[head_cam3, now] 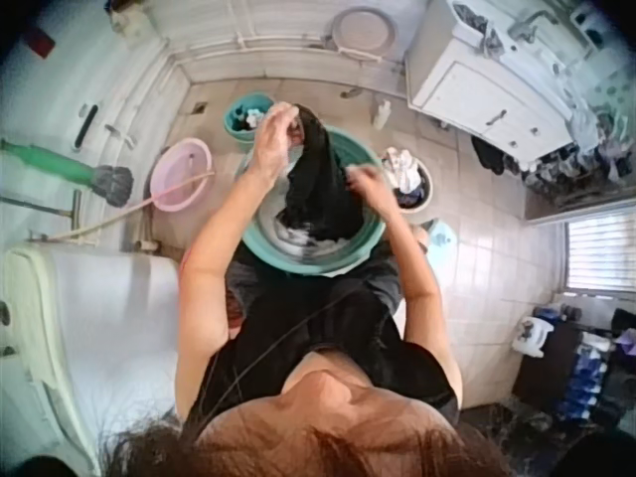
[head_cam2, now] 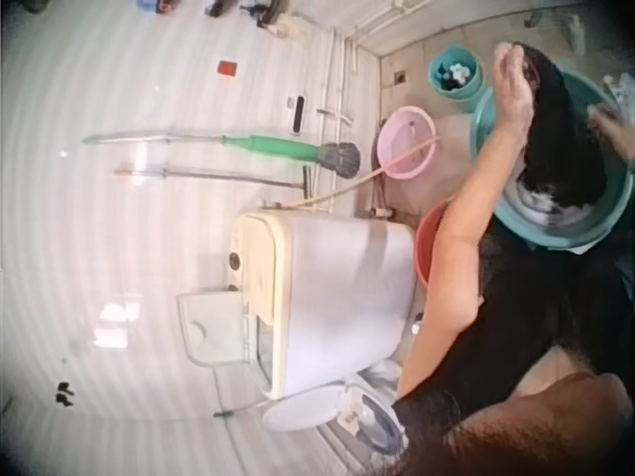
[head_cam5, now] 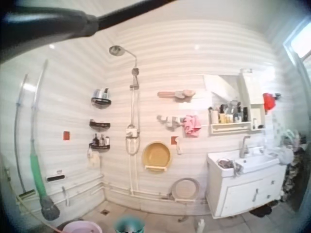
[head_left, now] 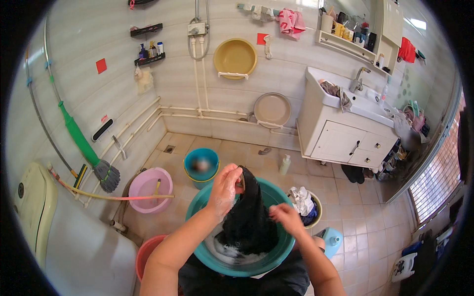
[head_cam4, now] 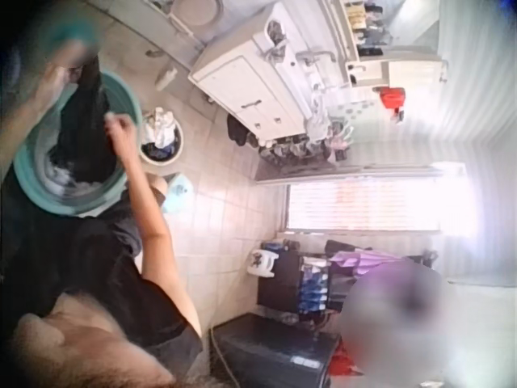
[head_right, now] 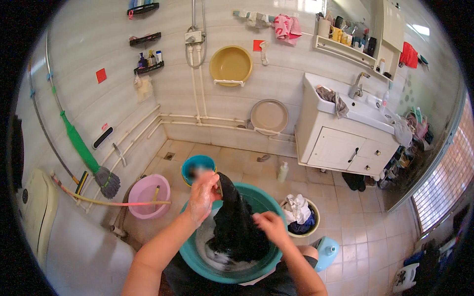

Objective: The person hand-washes dark-colored clothes in a teal basin filled with soapy water. They scrub and agitate the garments, then transfer them to a red basin. The person adds liquid detergent from a blue bottle and continues washing the clothes by hand.

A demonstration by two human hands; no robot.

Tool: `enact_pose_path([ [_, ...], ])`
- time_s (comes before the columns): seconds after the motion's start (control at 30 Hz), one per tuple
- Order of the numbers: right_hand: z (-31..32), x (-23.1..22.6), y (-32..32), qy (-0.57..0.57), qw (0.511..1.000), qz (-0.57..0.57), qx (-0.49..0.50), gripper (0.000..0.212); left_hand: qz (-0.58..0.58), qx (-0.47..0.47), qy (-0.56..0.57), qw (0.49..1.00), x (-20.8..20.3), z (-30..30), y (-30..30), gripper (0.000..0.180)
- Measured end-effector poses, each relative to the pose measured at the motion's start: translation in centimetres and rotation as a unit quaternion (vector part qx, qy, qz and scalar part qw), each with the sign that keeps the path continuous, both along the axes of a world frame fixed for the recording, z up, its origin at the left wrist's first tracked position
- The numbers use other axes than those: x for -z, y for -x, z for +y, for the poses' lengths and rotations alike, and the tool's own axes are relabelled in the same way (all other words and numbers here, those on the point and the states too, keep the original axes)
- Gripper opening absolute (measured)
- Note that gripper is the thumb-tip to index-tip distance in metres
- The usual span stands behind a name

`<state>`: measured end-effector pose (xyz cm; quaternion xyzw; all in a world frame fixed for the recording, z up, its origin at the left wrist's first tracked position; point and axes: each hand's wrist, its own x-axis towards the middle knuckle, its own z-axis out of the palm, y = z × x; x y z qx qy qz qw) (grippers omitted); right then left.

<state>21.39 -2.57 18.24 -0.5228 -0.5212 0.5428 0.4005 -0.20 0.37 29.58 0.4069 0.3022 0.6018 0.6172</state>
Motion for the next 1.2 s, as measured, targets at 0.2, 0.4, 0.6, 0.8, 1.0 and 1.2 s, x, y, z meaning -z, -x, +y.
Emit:
enact_pose_path([
  [0.2, -1.9, 0.6, 4.2, -0.099, 0.976, -0.193, -0.016, 0.037, -0.04, -0.061, -0.038, 0.997, -3.1, -1.3, -1.1, 0.013],
  [0.4, 1.7, 0.6, 0.7, -0.028, 0.988, 0.111, 0.1, 0.037, 0.158, -0.167, -0.067, 0.971, -1.1, -0.6, 4.9, 0.014],
  [0.6, 5.6, 5.6, -1.0, -0.152, 0.957, -0.184, 0.167, 0.022, 0.14, -0.036, 0.276, 0.95, 10.7, 0.5, 9.0, 0.014],
  [0.8, 1.4, 8.5, 1.6, -0.122, 0.959, -0.25, 0.063, 0.019, 0.105, -0.055, 0.281, 0.952, 23.4, 1.2, 6.0, 0.019],
  [1.0, -1.8, 12.6, 5.1, 0.023, 0.857, -0.477, -0.194, 0.093, 0.391, -0.142, 0.129, 0.9, 30.6, -0.4, 4.1, 0.019],
  [1.2, -0.9, 15.5, 5.0, -0.049, 0.809, -0.556, -0.186, 0.05, 0.554, -0.099, 0.155, 0.812, 26.9, -2.0, 1.8, 0.031],
])
